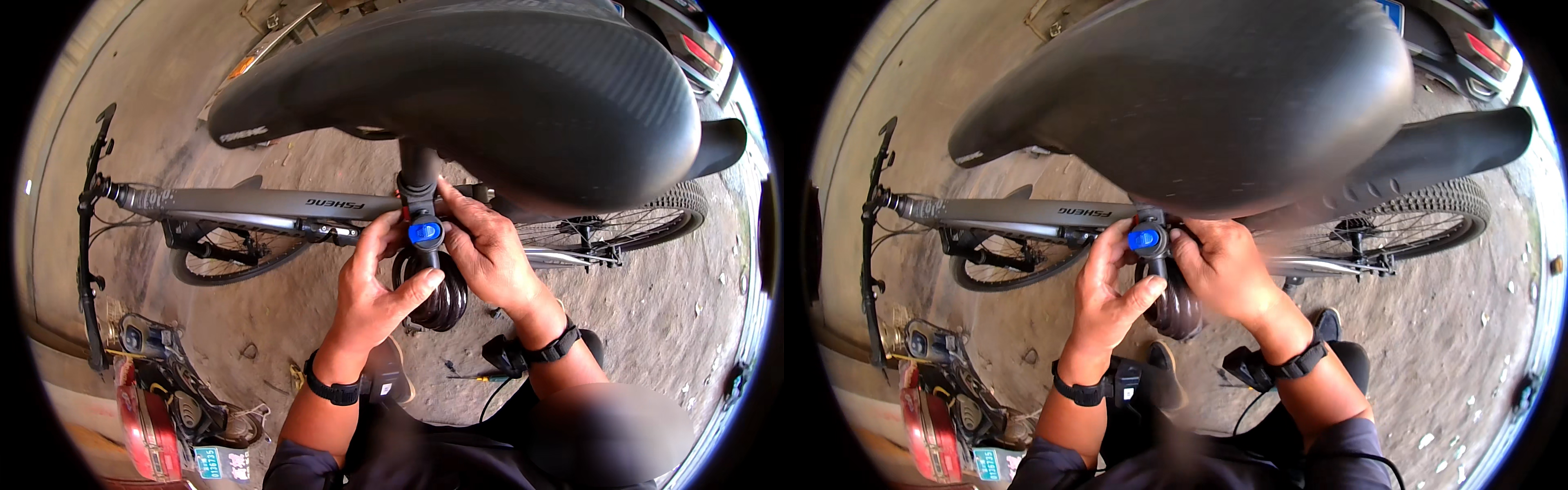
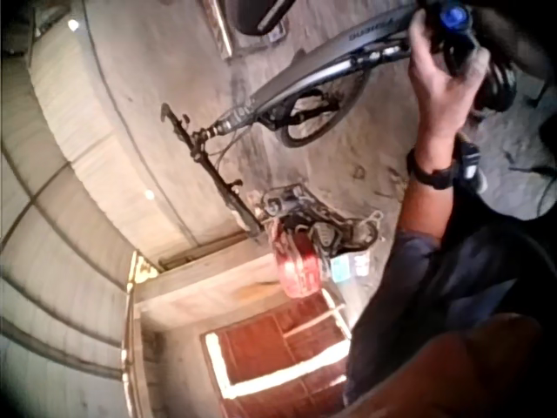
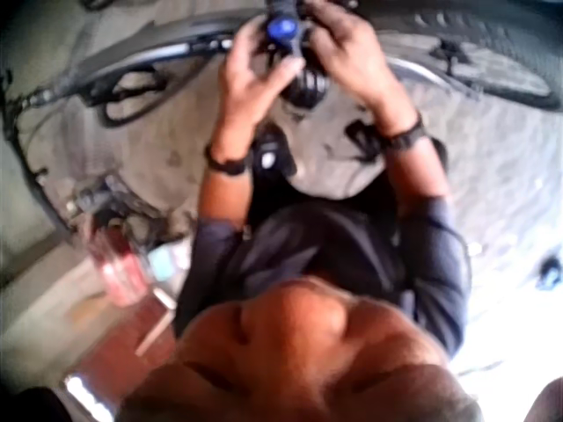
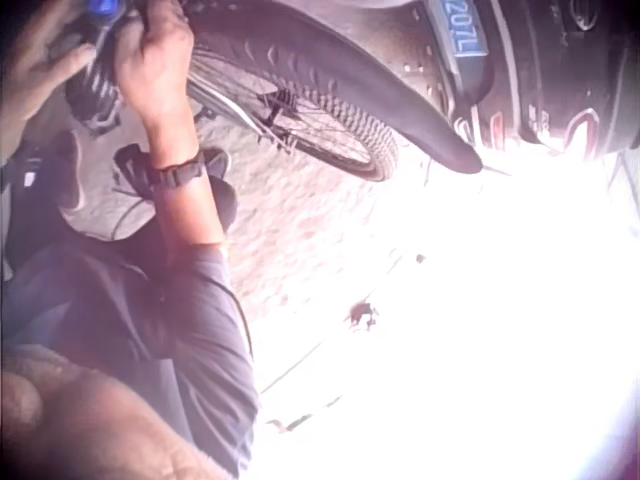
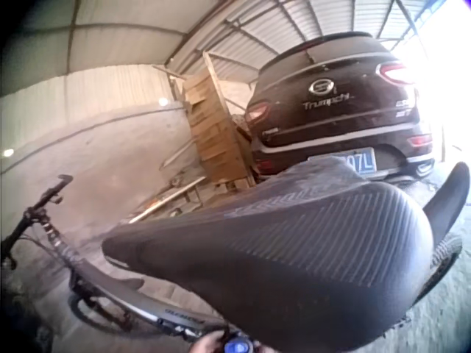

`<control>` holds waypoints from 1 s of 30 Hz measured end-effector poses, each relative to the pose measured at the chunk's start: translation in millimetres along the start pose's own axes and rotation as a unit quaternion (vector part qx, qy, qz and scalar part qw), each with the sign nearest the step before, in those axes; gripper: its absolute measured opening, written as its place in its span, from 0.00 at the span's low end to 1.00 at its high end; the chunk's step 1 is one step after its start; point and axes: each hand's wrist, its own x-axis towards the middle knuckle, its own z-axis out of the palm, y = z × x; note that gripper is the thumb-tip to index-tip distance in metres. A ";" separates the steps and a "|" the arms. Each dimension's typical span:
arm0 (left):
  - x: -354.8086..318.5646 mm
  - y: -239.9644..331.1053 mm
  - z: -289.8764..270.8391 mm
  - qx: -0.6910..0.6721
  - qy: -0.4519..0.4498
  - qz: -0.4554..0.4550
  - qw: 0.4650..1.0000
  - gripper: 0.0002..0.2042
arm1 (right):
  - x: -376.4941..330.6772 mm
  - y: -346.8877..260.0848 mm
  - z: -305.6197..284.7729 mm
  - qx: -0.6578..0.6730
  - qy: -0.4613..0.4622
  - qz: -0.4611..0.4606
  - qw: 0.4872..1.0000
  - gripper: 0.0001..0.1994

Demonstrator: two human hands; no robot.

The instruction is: The person removes a coiled cable lock from the bicycle seat post, then uses a screwdriver to loosen the seat post clamp. They reposition the lock and tighten the clamp to secure it under the seat.

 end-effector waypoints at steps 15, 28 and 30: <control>-3.1 -4.9 -0.8 -0.103 -0.009 -0.032 0.994 0.32 | -2.6 8.6 2.8 0.188 0.016 0.008 0.982 0.25; -1.6 -28.5 -7.6 -0.103 0.008 0.035 0.994 0.25 | 8.1 -28.8 -9.5 -0.028 0.007 -0.015 0.999 0.44; 0.5 -29.1 -6.2 -0.095 0.015 0.042 0.994 0.23 | 6.6 -23.6 -11.0 0.011 -0.006 0.006 1.000 0.42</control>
